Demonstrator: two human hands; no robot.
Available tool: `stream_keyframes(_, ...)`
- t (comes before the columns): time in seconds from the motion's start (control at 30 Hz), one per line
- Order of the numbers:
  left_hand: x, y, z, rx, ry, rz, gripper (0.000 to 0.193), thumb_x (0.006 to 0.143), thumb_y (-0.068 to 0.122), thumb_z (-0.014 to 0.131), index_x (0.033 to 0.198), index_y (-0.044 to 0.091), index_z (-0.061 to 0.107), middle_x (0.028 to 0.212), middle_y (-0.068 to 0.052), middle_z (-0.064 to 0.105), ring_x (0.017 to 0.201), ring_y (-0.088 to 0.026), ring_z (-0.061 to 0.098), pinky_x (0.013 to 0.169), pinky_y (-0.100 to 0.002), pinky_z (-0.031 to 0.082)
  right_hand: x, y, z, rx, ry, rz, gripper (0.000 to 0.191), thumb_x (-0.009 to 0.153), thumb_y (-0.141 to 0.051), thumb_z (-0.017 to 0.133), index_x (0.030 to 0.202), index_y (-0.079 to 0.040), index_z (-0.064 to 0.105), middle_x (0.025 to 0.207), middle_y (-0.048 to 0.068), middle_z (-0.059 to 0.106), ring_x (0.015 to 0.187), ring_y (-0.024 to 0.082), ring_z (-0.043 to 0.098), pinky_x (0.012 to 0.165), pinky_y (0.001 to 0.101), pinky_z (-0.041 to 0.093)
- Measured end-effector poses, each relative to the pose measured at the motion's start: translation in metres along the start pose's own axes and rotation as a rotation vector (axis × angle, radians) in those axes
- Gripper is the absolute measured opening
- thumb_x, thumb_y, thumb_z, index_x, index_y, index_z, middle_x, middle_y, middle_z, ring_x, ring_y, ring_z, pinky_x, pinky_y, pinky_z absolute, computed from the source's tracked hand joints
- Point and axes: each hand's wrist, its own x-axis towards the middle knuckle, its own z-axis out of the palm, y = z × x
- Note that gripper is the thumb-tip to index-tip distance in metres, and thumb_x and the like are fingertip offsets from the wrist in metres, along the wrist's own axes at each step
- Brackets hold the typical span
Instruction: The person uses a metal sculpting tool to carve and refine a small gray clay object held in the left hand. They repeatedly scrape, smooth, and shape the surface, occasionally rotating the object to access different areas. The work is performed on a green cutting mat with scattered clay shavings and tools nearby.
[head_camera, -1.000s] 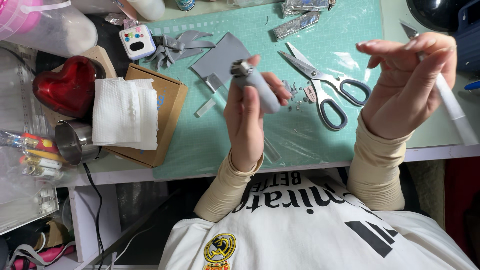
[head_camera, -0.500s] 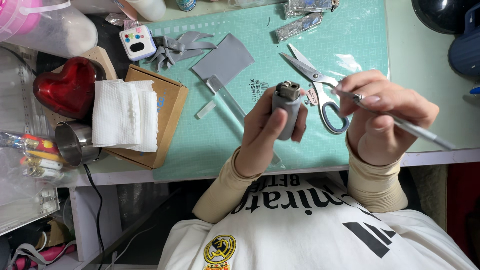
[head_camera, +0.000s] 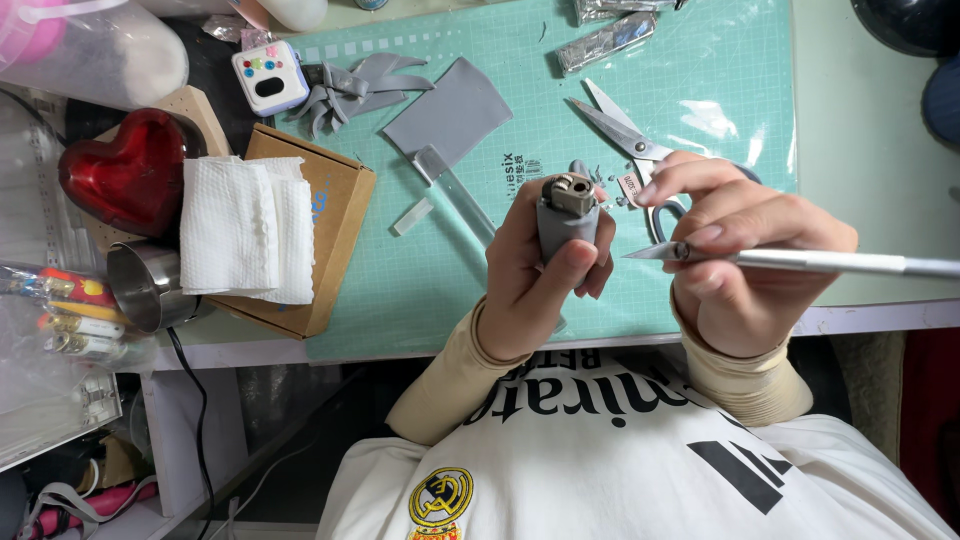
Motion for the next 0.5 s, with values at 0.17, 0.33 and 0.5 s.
stream_keyframes(0.17,0.000,-0.010,-0.007,0.256,0.024,0.069,0.027,0.117,0.020,0.058,0.135,0.005,0.046,0.087,-0.004,0.060,0.067,-0.006,0.055,0.061,-0.021,0.046,-0.001,0.007,0.007,0.131,0.054,0.152,0.016,0.102,-0.012,0.072,0.098,-0.001,0.061,0.076,0.014,0.066,0.083,0.028,0.075,0.116,0.0640,0.049)
stream_keyframes(0.33,-0.003,-0.008,-0.009,0.351,0.044,0.038,0.031,0.114,0.017,0.062,0.137,0.003,0.046,0.091,-0.003,0.064,0.070,-0.005,0.058,0.063,-0.020,0.049,0.000,0.012,0.010,0.151,0.075,0.170,0.017,0.101,-0.010,0.071,0.095,0.000,0.059,0.079,0.014,0.066,0.081,0.027,0.076,0.115,0.0659,0.049)
stream_keyframes(0.5,-0.004,-0.007,-0.009,0.399,0.058,0.012,0.034,0.112,0.015,0.065,0.138,0.003,0.047,0.093,-0.002,0.066,0.072,-0.005,0.060,0.064,-0.020,0.051,0.000,0.012,0.009,0.115,0.040,0.155,0.017,0.104,-0.010,0.069,0.097,0.000,0.057,0.081,0.014,0.066,0.092,0.032,0.076,0.120,0.0641,0.047)
